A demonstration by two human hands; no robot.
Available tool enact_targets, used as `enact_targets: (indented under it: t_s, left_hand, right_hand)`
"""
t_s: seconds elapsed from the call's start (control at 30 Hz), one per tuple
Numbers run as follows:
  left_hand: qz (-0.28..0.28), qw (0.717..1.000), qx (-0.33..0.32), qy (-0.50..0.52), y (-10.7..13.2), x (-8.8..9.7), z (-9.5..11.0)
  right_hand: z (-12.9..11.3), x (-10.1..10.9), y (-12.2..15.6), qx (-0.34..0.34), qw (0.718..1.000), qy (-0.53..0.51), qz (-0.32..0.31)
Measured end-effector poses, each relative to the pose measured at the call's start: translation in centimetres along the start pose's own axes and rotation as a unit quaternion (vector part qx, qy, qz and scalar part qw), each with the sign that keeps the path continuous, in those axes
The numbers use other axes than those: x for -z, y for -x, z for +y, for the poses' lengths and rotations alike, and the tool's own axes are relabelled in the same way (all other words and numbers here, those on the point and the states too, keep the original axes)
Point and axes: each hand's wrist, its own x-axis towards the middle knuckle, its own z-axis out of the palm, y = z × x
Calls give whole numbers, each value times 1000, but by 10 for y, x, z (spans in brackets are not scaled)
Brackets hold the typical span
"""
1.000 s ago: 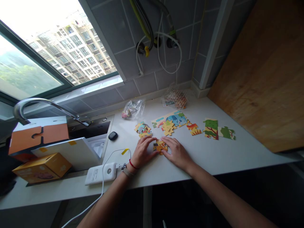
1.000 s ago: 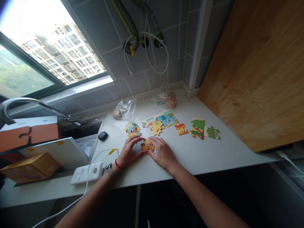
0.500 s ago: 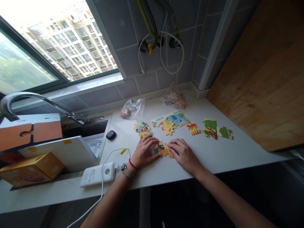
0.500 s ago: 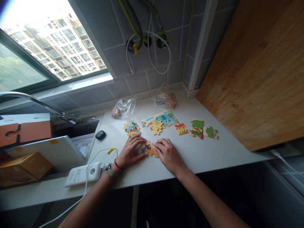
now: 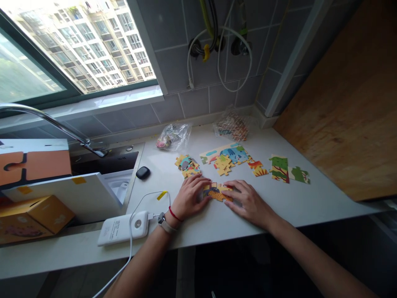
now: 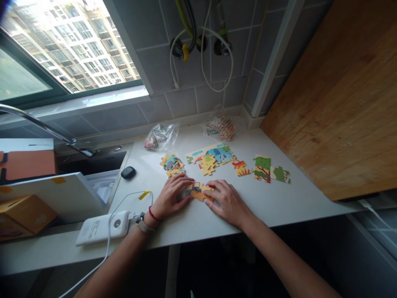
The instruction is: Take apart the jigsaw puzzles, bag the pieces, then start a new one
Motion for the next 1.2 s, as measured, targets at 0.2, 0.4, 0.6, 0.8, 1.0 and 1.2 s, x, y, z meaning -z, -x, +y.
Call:
enact_targets:
  t_s: [0.2,0.4,0.6,0.8,1.0,1.2]
  left_hand:
    - [0,1000,-2,3,1,-1,-1]
    - [-1,1000,-4,-5,1,-1,-1]
    - [-1,1000,-20,-18,0,-2,-1]
    - [-1,999,-35,-38,1,-3,-1]
    - [-13,999,-21,-35,0,-2,0]
    - [-2,1000,-7,-12,-1,-1,3]
  right_hand:
    - [-1,1,-5,-4,1000,25,-12]
    - [-1,-2,-8,-12,999,35,-3]
    - [-7,-1,-9,-21,999,47,-3]
    - [-8,-2,-8,-23,999,39,-6]
    - [-8,-4,-6,-35,999,39,-7]
    - [-10,-7,0,-35,998,38,23]
